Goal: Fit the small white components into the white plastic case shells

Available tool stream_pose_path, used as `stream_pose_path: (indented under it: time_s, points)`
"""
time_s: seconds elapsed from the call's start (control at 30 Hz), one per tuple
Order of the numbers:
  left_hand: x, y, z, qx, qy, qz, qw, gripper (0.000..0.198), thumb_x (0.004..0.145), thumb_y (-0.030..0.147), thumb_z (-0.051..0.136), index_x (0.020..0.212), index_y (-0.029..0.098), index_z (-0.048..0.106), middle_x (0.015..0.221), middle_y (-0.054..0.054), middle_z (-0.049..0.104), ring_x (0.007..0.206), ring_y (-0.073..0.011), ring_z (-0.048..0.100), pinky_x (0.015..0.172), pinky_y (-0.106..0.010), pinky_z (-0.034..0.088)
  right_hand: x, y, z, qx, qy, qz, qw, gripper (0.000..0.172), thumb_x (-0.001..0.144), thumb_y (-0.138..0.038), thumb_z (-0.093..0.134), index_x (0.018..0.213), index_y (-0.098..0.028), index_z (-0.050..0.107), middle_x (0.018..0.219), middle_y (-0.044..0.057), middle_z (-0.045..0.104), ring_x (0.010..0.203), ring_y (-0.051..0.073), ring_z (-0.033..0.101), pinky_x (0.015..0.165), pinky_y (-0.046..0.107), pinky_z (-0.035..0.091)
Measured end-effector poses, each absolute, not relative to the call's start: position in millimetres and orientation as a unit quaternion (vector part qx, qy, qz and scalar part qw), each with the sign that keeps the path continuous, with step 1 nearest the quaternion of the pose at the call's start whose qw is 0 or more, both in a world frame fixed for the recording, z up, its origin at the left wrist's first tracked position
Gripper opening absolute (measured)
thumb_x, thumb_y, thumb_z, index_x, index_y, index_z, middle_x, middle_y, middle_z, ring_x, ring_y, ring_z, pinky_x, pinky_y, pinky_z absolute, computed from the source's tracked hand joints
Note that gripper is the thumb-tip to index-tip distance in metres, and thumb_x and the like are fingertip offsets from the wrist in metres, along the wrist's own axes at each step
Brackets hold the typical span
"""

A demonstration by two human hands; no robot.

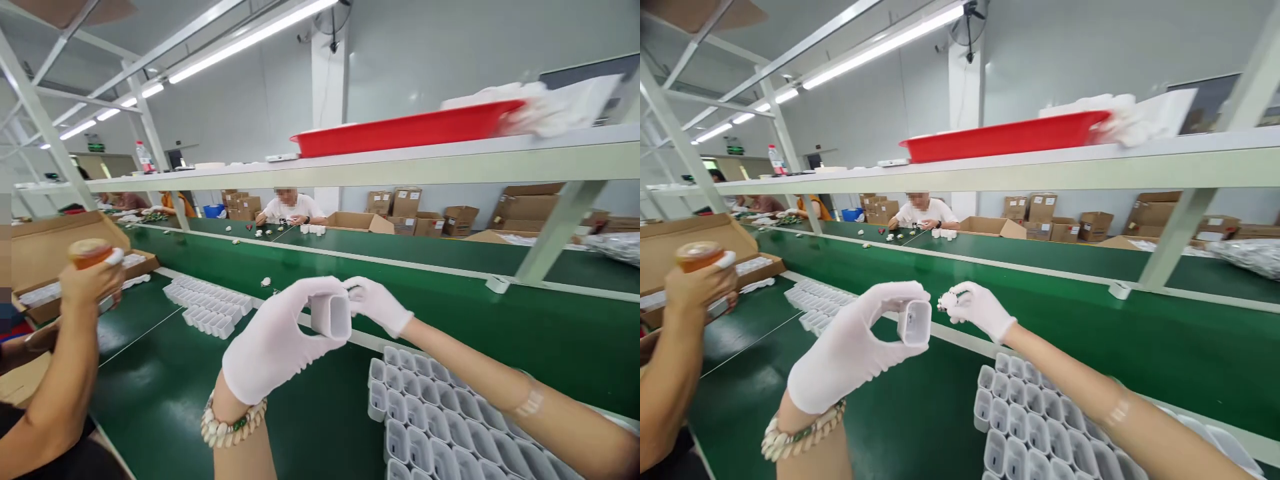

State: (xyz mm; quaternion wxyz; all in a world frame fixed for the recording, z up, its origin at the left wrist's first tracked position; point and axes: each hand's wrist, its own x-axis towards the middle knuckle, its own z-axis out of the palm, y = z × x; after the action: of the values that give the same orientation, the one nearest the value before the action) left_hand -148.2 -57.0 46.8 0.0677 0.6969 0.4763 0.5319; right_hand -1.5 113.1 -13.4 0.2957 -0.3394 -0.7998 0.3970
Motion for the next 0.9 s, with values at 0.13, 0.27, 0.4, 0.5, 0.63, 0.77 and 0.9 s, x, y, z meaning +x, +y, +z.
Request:
stream_pose_path:
  time_s: [0.13, 0.27, 0.4, 0.5, 0.63, 0.77, 0.9]
  points:
    - [-122.1, -45.6, 45.5, 0.777, 0.451, 0.438, 0.033, 0.046, 0.072, 0.011, 0.072, 0.113, 0.031, 0.065, 0.100, 0.000, 0.073, 0.086, -0.0206, 0.070, 0.084, -0.033, 0.059, 110.4, 43.3, 3.3, -0.350, -0.756, 0.395, 0.388, 0.041, 0.075, -0.038, 0.079, 0.108, -0.020, 0.063, 0.096, 0.007, 0.076, 0.084, 0.022, 0.073, 0.077, 0.035, 0.062]
    - [-84.7, -37.2, 45.2, 0.843, 0.386, 0.368, 0.072, 0.039, 0.077, 0.007, 0.063, 0.108, 0.028, 0.060, 0.094, -0.001, 0.070, 0.086, -0.0200, 0.069, 0.078, -0.032, 0.059, 166.7, -20.7, -6.0, -0.387, -0.725, 0.322, 0.470, 0.032, 0.078, -0.039, 0.078, 0.106, -0.028, 0.068, 0.097, 0.003, 0.077, 0.085, 0.020, 0.074, 0.075, 0.027, 0.064]
    - [-53.3, -37.3, 45.1, 0.871, 0.345, 0.340, 0.084, 0.041, 0.075, 0.001, 0.054, 0.104, 0.029, 0.061, 0.086, 0.000, 0.068, 0.072, -0.0174, 0.066, 0.069, -0.029, 0.057, 170.8, -41.9, -12.1, -0.380, -0.717, 0.295, 0.505, 0.024, 0.081, -0.031, 0.073, 0.106, -0.031, 0.070, 0.089, -0.001, 0.079, 0.079, 0.018, 0.076, 0.065, 0.023, 0.065]
    - [-45.3, -38.9, 42.4, 0.873, 0.345, 0.337, 0.076, 0.046, 0.074, 0.002, 0.057, 0.109, 0.031, 0.062, 0.088, -0.001, 0.069, 0.070, -0.0177, 0.065, 0.065, -0.028, 0.056, 168.5, -40.8, -7.4, -0.377, -0.730, 0.267, 0.503, 0.024, 0.080, -0.024, 0.071, 0.102, -0.031, 0.072, 0.084, -0.002, 0.079, 0.072, 0.018, 0.076, 0.059, 0.022, 0.065]
    - [-47.4, -37.4, 38.3, 0.875, 0.348, 0.333, 0.051, 0.052, 0.075, 0.004, 0.060, 0.119, 0.032, 0.058, 0.101, -0.004, 0.069, 0.085, -0.0202, 0.067, 0.073, -0.032, 0.057, 171.4, -37.4, -2.6, -0.370, -0.761, 0.226, 0.482, 0.027, 0.080, -0.019, 0.066, 0.103, -0.031, 0.073, 0.085, -0.003, 0.079, 0.074, 0.018, 0.076, 0.061, 0.021, 0.065]
    - [-47.9, -36.7, 38.0, 0.886, 0.356, 0.297, 0.023, 0.049, 0.076, 0.004, 0.060, 0.119, 0.027, 0.056, 0.101, -0.005, 0.069, 0.095, -0.0220, 0.066, 0.078, -0.034, 0.057, 172.4, -35.8, -4.4, -0.361, -0.769, 0.262, 0.458, 0.025, 0.084, -0.023, 0.066, 0.107, -0.030, 0.072, 0.090, -0.003, 0.079, 0.082, 0.019, 0.077, 0.070, 0.025, 0.066]
    - [-44.6, -38.3, 41.2, 0.883, 0.394, 0.255, 0.023, 0.042, 0.078, 0.002, 0.056, 0.116, 0.020, 0.057, 0.089, -0.003, 0.068, 0.089, -0.0197, 0.064, 0.078, -0.035, 0.056, 170.9, -35.4, -5.4, -0.380, -0.753, 0.322, 0.430, 0.026, 0.087, -0.028, 0.063, 0.111, -0.028, 0.071, 0.097, 0.001, 0.079, 0.089, 0.022, 0.076, 0.073, 0.030, 0.066]
